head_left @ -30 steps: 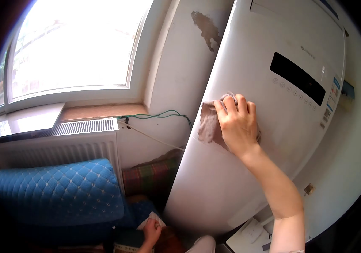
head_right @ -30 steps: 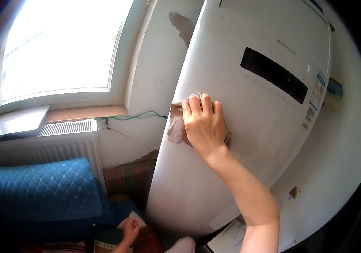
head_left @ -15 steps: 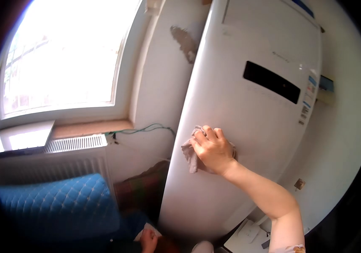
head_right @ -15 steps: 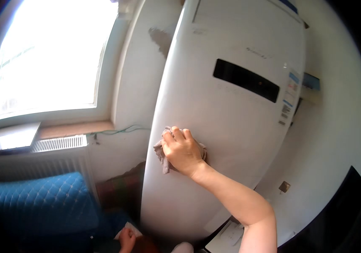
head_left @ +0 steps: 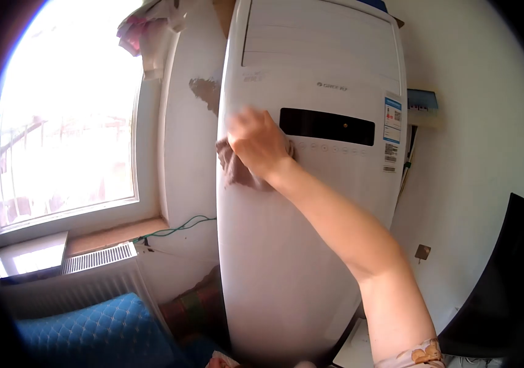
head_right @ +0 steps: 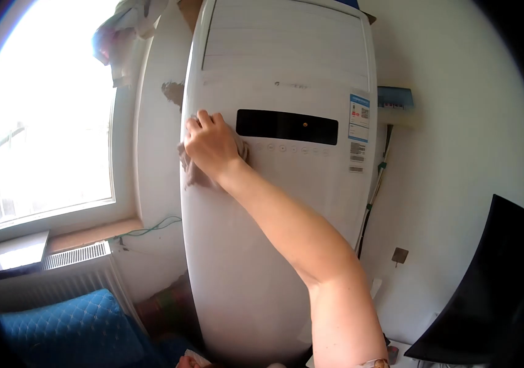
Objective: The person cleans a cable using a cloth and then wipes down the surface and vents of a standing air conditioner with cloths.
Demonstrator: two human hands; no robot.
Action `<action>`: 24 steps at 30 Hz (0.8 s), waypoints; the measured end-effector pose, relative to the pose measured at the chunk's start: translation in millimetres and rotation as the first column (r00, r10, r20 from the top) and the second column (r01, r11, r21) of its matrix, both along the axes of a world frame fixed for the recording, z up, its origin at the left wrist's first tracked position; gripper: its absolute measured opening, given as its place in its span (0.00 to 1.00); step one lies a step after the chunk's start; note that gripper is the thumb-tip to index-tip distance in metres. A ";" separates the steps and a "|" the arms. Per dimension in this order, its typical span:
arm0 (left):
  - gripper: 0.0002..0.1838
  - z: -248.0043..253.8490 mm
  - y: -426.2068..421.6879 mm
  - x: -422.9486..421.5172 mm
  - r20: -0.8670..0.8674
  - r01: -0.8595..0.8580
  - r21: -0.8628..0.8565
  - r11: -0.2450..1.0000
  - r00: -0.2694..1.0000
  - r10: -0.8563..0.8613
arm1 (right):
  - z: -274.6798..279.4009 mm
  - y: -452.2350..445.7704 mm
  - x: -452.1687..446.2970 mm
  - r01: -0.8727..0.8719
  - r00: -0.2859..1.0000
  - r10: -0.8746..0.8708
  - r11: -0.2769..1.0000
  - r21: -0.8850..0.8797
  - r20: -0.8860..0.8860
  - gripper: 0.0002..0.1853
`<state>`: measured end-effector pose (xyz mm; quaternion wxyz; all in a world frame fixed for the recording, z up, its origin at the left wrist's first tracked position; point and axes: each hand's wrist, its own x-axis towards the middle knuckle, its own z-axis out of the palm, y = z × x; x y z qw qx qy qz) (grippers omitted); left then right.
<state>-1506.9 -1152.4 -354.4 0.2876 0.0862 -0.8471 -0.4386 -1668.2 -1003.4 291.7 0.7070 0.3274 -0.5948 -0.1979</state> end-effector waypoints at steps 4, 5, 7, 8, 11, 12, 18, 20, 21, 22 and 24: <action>0.13 -35.0 -2.1 -10.6 -0.078 -0.043 0.001 0.999 0.996 0.043 | 47.2 16.9 2.6 0.061 0.998 -0.059 0.994 -0.092 0.020 0.06; 0.13 -38.0 -1.0 -12.2 -0.066 -0.038 0.023 0.999 0.997 0.039 | 56.1 31.2 4.9 0.060 0.998 -0.060 0.991 -0.118 0.008 0.06; 0.11 -16.1 1.7 -2.6 0.010 -0.008 0.041 0.999 1.000 0.008 | 69.8 65.8 6.1 0.060 0.998 -0.062 0.982 -0.178 -0.010 0.07; 0.11 -4.1 3.8 2.5 0.050 0.011 0.050 0.999 0.999 -0.013 | 74.5 87.0 6.7 0.062 0.998 -0.067 0.975 -0.213 -0.017 0.07; 0.09 -5.6 3.2 3.1 0.035 0.033 0.032 0.999 0.999 -0.034 | 78.4 159.9 14.2 0.062 0.998 -0.063 0.940 -0.336 0.007 0.11; 0.08 -2.3 3.9 4.7 0.047 0.039 0.033 0.999 0.998 -0.040 | 76.5 185.7 17.1 0.060 0.998 -0.061 0.923 -0.381 0.010 0.13; 0.08 18.6 6.6 11.8 0.072 0.042 0.017 0.999 0.996 -0.044 | 35.0 336.3 11.0 0.205 0.979 -0.145 0.734 -0.647 0.145 0.14; 0.08 15.9 4.7 9.9 0.054 0.037 -0.012 0.999 0.998 -0.036 | 14.5 383.8 0.4 0.243 0.954 -0.017 0.632 -0.736 0.300 0.15; 0.08 14.5 3.7 8.5 0.065 0.043 -0.009 0.999 0.997 -0.042 | 4.1 387.8 6.7 0.200 0.958 0.051 0.591 -0.782 0.283 0.15; 0.09 11.6 3.0 6.7 0.075 0.050 -0.005 0.999 0.996 -0.049 | -7.2 390.1 15.6 0.158 0.959 0.115 0.545 -0.823 0.260 0.16; 0.09 6.2 2.0 2.7 0.078 0.056 -0.006 0.998 0.995 -0.056 | -20.9 391.7 28.4 0.077 0.961 0.191 0.509 -0.857 0.200 0.15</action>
